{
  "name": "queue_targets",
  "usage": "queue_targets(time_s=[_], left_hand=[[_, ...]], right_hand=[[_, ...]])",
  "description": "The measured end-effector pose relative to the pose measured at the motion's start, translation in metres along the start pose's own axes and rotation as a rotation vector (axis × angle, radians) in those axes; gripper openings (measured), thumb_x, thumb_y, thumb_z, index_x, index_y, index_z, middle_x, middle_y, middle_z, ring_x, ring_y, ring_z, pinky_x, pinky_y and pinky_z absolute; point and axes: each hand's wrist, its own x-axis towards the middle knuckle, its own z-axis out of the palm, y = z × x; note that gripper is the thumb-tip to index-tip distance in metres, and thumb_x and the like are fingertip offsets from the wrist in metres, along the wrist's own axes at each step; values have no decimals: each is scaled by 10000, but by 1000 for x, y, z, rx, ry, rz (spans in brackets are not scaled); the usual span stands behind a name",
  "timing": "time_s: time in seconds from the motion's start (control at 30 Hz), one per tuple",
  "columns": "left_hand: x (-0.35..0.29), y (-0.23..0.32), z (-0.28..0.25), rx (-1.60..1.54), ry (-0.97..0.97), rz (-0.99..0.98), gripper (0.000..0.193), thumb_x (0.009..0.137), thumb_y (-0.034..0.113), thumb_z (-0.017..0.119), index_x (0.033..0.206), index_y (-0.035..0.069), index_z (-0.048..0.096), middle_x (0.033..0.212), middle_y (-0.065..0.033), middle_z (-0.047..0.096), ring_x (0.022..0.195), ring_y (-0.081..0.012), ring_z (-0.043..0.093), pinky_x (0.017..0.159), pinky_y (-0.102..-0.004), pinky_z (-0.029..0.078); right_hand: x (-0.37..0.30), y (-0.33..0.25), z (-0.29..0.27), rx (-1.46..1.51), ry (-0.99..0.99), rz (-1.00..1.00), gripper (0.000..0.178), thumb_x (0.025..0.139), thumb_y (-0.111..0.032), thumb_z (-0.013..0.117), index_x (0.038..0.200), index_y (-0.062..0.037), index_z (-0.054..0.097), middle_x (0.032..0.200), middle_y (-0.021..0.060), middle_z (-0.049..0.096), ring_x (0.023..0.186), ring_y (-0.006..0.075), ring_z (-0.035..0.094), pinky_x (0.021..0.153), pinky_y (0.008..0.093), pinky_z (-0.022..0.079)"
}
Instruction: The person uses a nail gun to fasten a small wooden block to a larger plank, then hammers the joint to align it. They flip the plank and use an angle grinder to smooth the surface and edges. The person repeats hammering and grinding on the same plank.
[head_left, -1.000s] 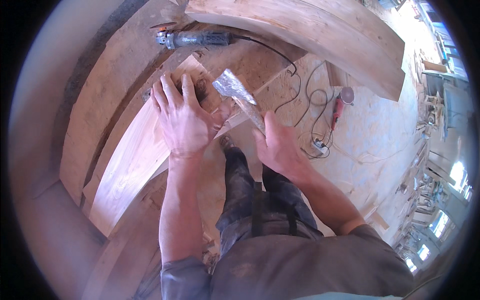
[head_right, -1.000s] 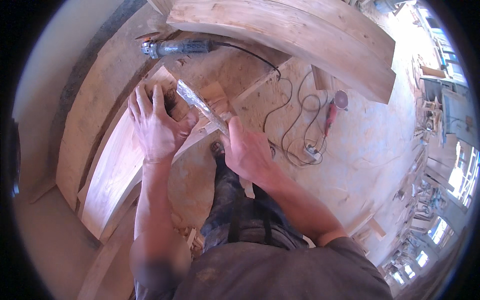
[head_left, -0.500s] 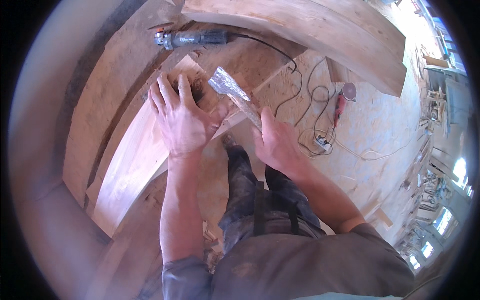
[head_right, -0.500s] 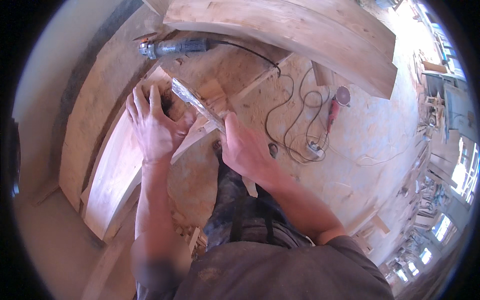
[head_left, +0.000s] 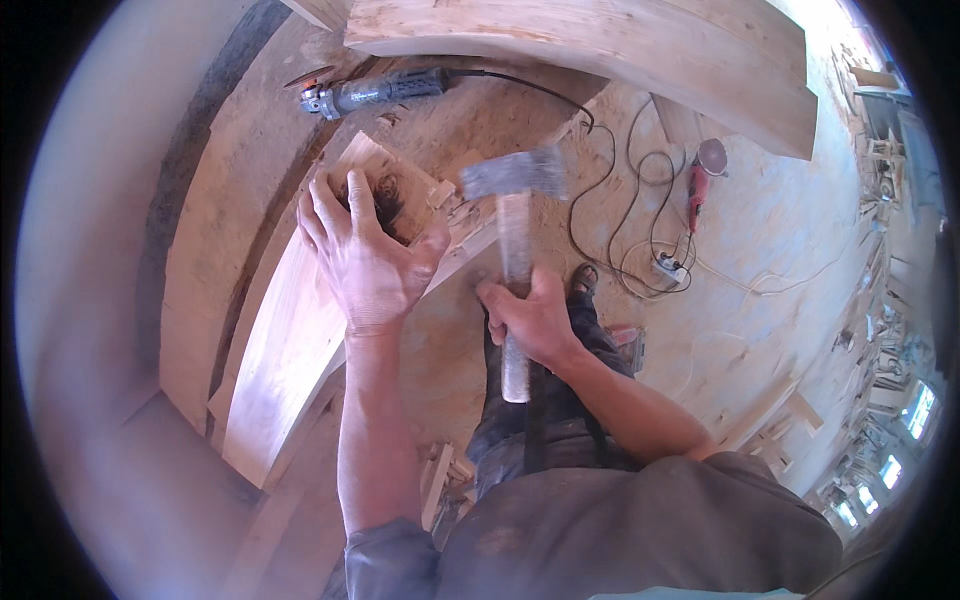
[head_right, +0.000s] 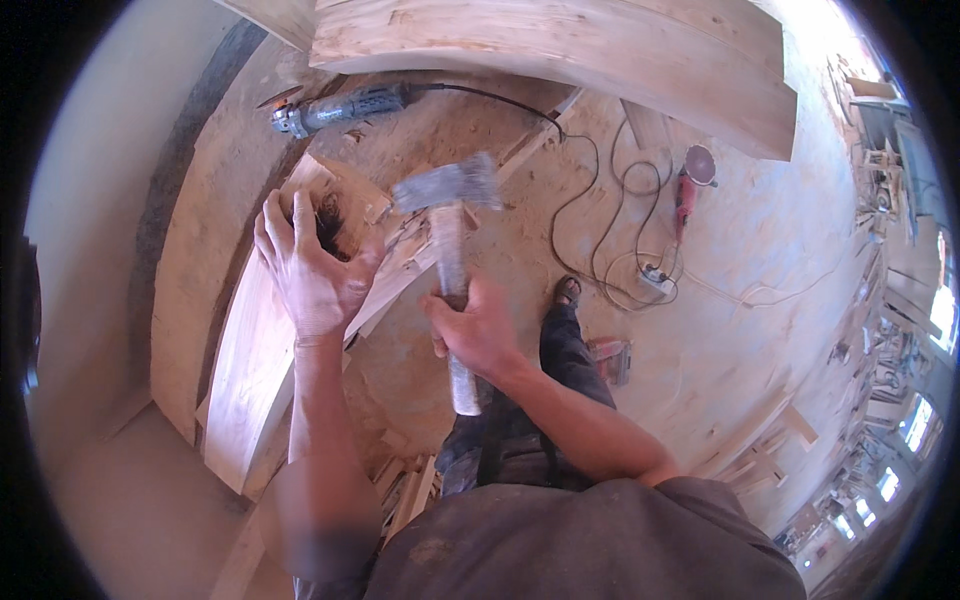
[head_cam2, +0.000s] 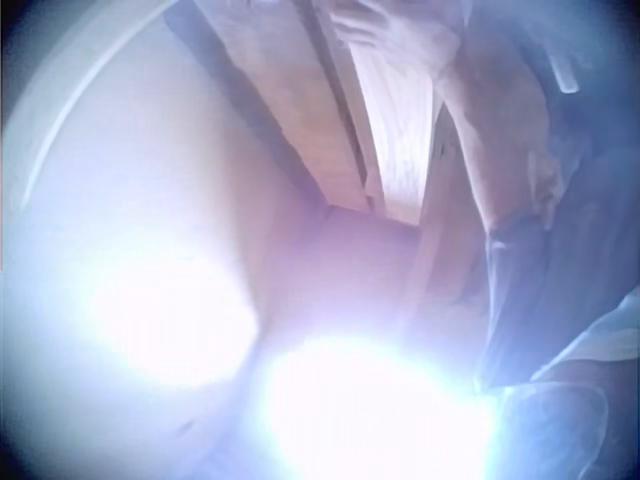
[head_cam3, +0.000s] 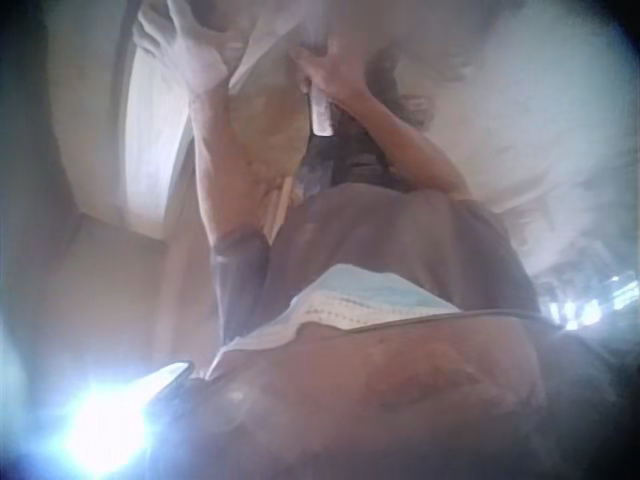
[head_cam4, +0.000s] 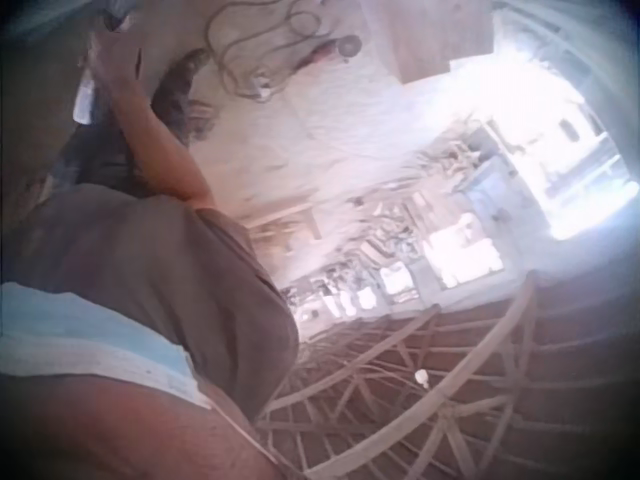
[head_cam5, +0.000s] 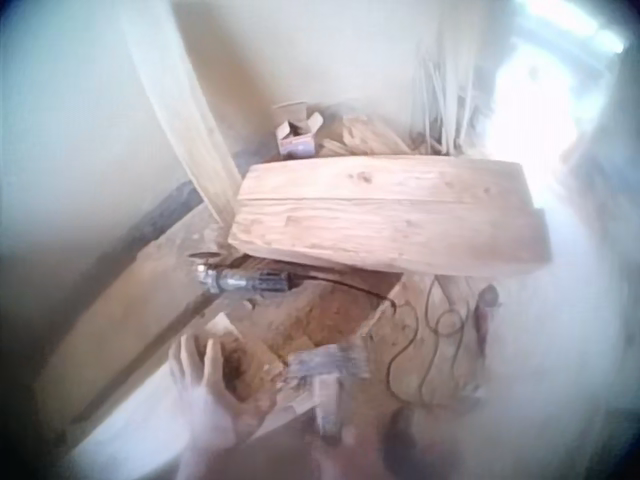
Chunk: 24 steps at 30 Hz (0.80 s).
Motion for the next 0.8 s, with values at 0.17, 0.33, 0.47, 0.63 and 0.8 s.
queue_targets(time_s=[0.17, 0.33, 0.47, 0.63, 0.8], left_hand=[[-1, 3, -1, 35, -31, -29, 905, 722, 470, 839, 1389, -71, 552, 1490, -342, 465, 1389, -512, 414, 1180, -592, 336], [-1, 3, 0, 31, -11, -21, 919, 721, 480, 829, 1393, -73, 533, 1466, -346, 469, 1374, -526, 417, 1167, -607, 342], [-2, 0, 3, 30, 17, -5, 900, 704, 470, 807, 1373, -66, 532, 1422, -331, 483, 1354, -530, 419, 1150, -630, 342], [0, 3, -2, 42, -40, -31, 958, 743, 489, 832, 1424, -105, 514, 1494, -357, 463, 1390, -531, 411, 1179, -603, 340], [-1, 1, 3, 31, 9, -19, 932, 696, 470, 799, 1399, -71, 512, 1423, -327, 477, 1353, -530, 411, 1165, -626, 322]], right_hand=[[-1, -14, -8, 3, -46, 8, 189, 968, -57, 690, 1038, -25, 517, 672, 31, 575, 493, 120, 573, 441, 309, 461], [0, -20, -7, -82, -103, 13, 194, 966, -61, 687, 1037, -19, 511, 691, 41, 585, 494, 126, 577, 442, 312, 461], [-4, -21, -12, -63, -108, 27, 195, 962, -72, 701, 1017, -16, 522, 683, 42, 587, 497, 132, 586, 441, 311, 464], [-6, -23, -12, -67, -129, 7, 172, 961, -90, 712, 933, -24, 556, 659, 49, 595, 494, 140, 602, 431, 310, 463], [-6, -33, -12, -122, -139, 31, 167, 959, -89, 683, 927, -23, 533, 645, 39, 583, 491, 132, 582, 442, 317, 463]])
